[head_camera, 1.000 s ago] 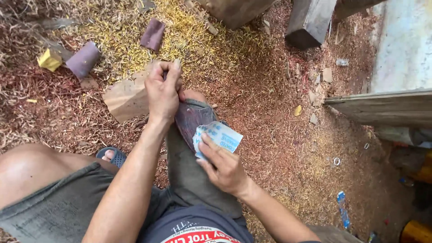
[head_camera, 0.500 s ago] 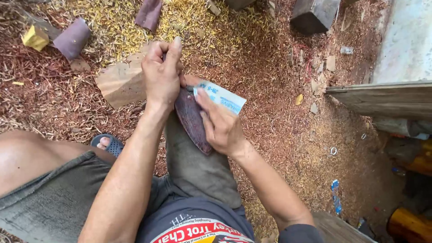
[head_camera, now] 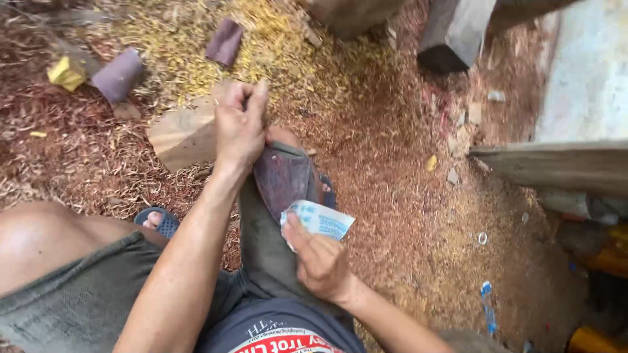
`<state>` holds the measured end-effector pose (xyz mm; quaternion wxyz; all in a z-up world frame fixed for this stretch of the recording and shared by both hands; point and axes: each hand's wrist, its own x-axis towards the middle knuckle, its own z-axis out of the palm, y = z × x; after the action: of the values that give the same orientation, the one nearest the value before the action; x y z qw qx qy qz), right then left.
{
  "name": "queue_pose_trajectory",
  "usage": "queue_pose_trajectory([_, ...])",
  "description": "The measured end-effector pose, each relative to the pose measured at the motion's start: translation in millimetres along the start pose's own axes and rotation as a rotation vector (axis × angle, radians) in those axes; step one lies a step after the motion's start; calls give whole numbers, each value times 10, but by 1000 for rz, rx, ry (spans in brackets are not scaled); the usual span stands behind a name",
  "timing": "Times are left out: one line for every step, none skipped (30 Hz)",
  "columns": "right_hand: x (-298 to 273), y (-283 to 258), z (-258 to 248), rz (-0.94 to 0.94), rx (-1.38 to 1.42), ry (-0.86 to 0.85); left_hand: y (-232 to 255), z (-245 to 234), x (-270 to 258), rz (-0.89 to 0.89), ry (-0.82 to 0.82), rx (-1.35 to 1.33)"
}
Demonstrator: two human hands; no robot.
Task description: The person sands shaped wooden pieces by hand using various grits of sandpaper.
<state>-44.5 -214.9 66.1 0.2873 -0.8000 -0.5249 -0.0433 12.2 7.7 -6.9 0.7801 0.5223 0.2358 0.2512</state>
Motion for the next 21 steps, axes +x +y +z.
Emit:
queue_pose_trajectory([-100, -83, -9, -34, 62, -16, 47, -15, -44, -37, 9, 5])
queue_pose_trajectory([-18, 63, 64, -44, 75, -22, 65, -20, -46, -35, 26, 10])
queue_pose_trajectory([18, 140, 134, 138, 23, -51, 70, 16, -65, -67, 5, -1])
queue_pose_trajectory([52, 223, 194, 321, -26, -82, 78, 58, -83, -100, -16, -11])
queue_pose_trajectory([44, 154, 188, 328, -22, -76, -17, 28, -106, -102, -23, -3])
queue_pose_trajectory([51, 73, 179, 345, -52, -83, -95, -10, -125, -21, -4, 62])
queue_pose_trajectory([118, 48, 153, 346, -88, -88, -153, -23, -75, 74, 21, 119])
queue_pose_trajectory([31, -16, 140, 338, -91, -79, -131, -31, -23, 87, 20, 118])
queue_pose_trajectory([-86, -68, 123, 233, -52, -48, -136, -29, 6, 103, 24, 105])
queue_pose_trajectory([-219, -108, 115, 127, -13, -19, -160, -27, 29, 120, 28, 93])
queue_pose_trajectory([-138, 5, 173, 137, -10, -23, -101, -20, 1, 110, 25, 95])
queue_pose_trajectory([-67, 125, 233, 193, -17, -26, -52, -9, -30, 61, 27, 46])
queue_pose_trajectory([-6, 240, 281, 256, -28, -26, 0, 21, -60, 10, 21, -5])
queue_pose_trajectory([21, 200, 269, 271, -31, -28, -42, 28, -107, -3, 11, -5])
queue_pose_trajectory([101, 193, 271, 264, -51, 43, -57, 9, -116, 26, 30, 29])
queue_pose_trajectory([194, 173, 269, 254, -70, 114, -54, -15, -119, 54, 50, 63])
queue_pose_trajectory([76, 56, 210, 241, -71, 121, -105, -29, -88, 69, 53, 61])
queue_pose_trajectory([-43, -59, 153, 207, -30, 101, -152, -44, -51, 97, 44, 101])
queue_pose_trajectory([-189, -177, 97, 173, 14, 74, -214, -71, -46, 121, 41, 142])
queue_pose_trajectory([-170, -90, 127, 160, 17, 75, -157, -50, -9, 132, 50, 142])
queue_pose_trajectory([-198, -41, 152, 125, 24, -3, -124, -49, -37, 65, 27, 105])
